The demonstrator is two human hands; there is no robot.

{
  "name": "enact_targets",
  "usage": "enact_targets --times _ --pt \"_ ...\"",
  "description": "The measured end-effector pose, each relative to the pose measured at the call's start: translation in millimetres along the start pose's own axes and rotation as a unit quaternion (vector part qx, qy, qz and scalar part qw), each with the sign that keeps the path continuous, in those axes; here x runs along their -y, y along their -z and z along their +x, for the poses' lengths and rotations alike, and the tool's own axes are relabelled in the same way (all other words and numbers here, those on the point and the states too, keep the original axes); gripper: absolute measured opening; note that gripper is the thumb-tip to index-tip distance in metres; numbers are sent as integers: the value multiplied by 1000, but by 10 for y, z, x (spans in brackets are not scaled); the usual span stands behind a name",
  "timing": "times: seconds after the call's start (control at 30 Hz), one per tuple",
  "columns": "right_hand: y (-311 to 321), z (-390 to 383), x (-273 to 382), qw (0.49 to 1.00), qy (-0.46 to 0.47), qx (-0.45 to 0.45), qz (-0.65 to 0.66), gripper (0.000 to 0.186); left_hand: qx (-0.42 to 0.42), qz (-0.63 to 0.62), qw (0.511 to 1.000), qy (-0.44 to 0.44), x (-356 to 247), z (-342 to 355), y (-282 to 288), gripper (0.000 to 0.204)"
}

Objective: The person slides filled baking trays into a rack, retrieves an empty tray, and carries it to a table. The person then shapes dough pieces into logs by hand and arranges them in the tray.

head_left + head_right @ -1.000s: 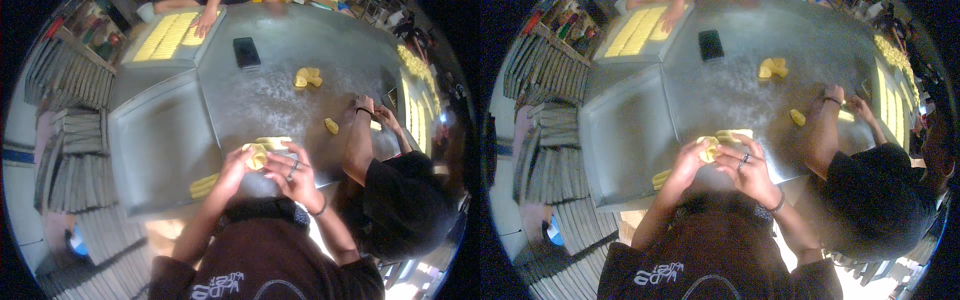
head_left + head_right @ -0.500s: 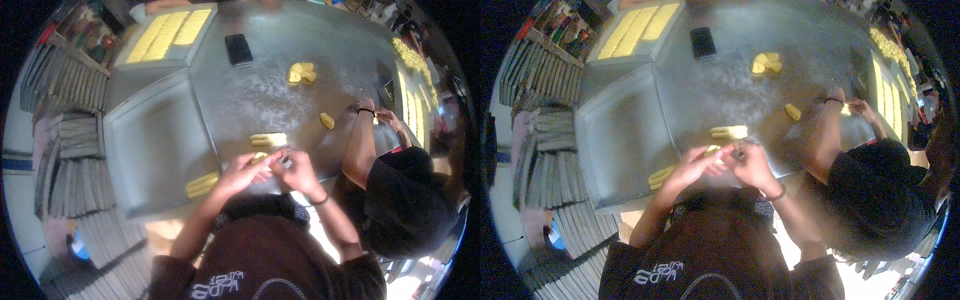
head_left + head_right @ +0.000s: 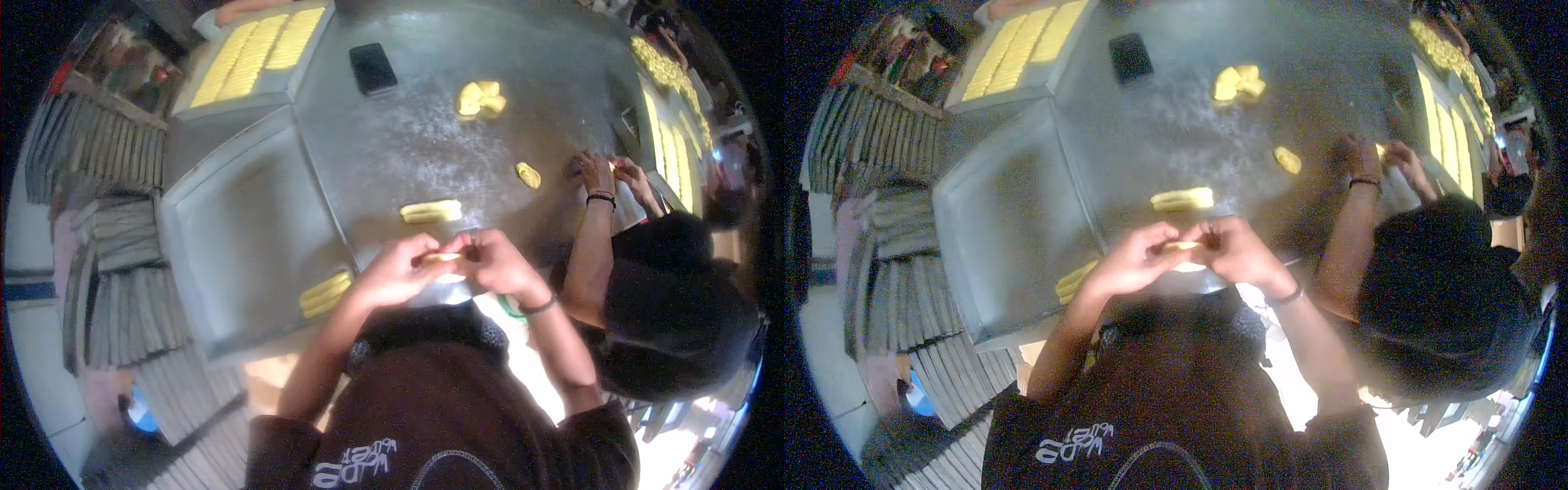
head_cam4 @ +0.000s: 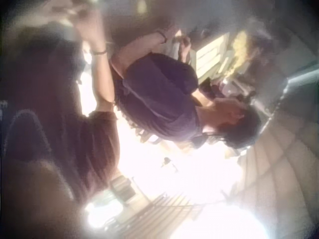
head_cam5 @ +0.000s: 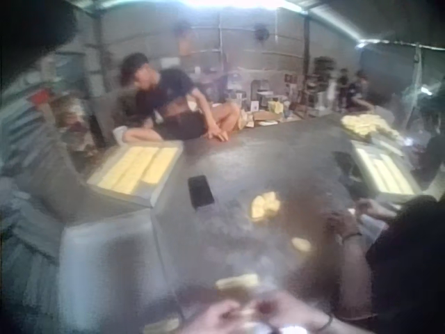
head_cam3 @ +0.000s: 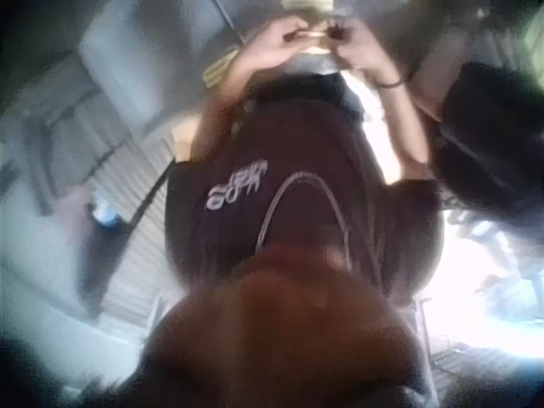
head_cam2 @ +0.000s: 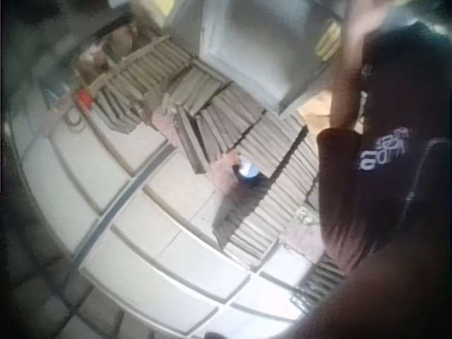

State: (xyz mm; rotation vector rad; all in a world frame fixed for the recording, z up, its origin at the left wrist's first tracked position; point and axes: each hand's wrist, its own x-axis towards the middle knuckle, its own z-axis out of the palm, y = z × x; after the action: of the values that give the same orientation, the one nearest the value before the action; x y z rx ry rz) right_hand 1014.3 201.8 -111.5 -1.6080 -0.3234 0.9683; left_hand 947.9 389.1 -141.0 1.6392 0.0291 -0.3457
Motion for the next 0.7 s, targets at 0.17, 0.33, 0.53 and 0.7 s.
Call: enact_targets --times 0.17,0.33,0.53,0.7 --pt "222 10 9 998 -23 12 -63 13 48 86 995 31 -38 188 30 24" --pt "373 -90 -28 997 -14 4 -81 9 52 183 980 -56 -15 302 -38 21" --pt "550 -182 -85 999 -35 30 3 10 89 61 994 -7 62 379 -114 20" --pt "484 -234 -239 997 -18 -47 -57 19 101 77 992 2 79 448 -204 20"
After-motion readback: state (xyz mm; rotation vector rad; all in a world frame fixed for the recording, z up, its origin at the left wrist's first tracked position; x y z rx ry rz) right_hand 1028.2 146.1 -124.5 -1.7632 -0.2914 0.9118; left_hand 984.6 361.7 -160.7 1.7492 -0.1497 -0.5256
